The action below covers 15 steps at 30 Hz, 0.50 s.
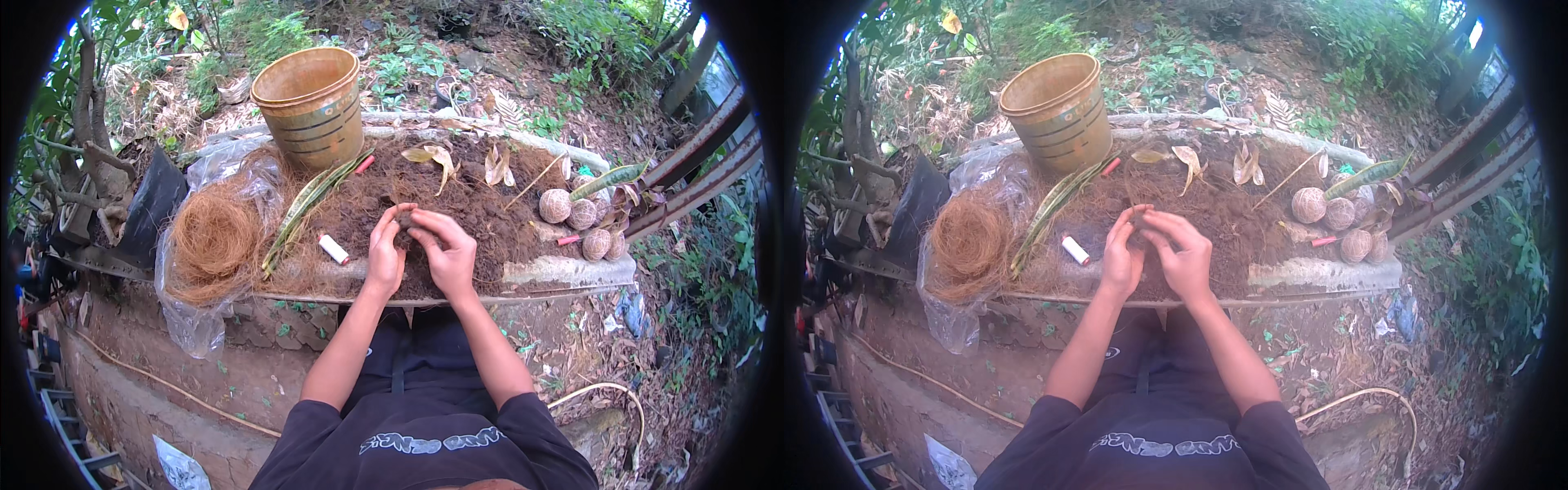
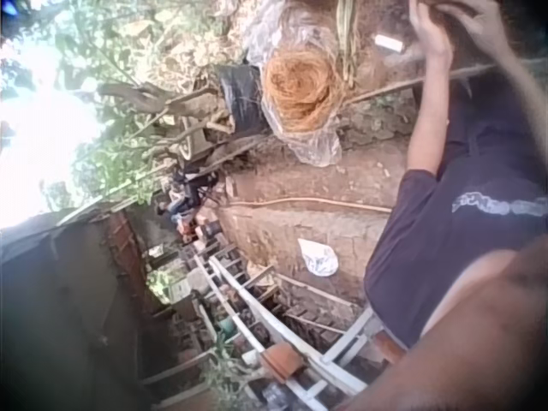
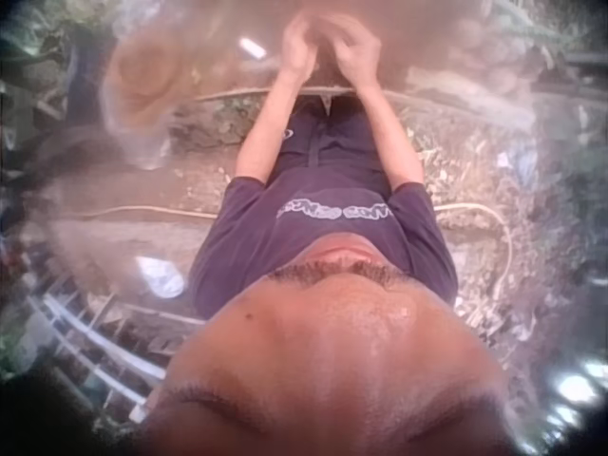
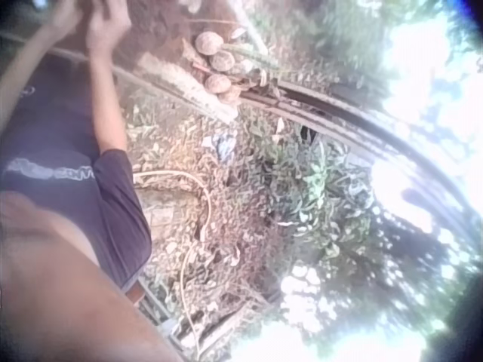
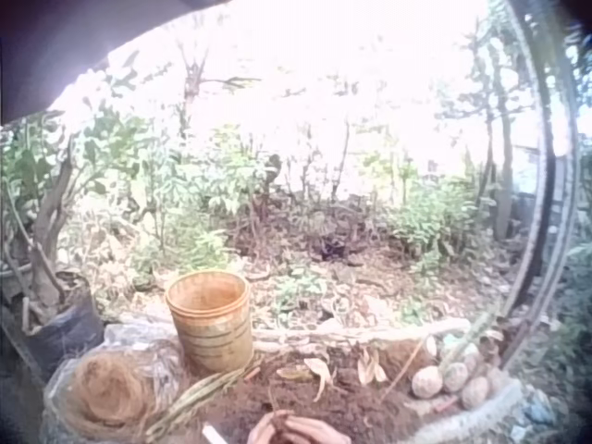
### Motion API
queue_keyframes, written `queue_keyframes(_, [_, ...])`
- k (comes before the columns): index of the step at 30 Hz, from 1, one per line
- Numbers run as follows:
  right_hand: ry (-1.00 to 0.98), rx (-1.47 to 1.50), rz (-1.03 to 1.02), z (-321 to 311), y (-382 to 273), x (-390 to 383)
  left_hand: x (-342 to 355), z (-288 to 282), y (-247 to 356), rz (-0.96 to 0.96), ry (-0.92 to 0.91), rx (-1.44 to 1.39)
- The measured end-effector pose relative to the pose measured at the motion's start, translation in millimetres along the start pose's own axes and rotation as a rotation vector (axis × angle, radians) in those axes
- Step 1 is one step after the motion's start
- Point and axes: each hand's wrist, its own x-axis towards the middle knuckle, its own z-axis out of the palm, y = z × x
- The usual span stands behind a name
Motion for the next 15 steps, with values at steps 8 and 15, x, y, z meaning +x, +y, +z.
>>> queue_keyframes(8, [-0.135, -0.199, -0.051, -4, -5, 8, 8, -12, -13, 0.144, 0.049, 0.299])
queue_keyframes(15, [-0.172, 0.163, 0.309, -10, -2, 16, 5, -10, -9, 0.136, 0.061, 0.425])
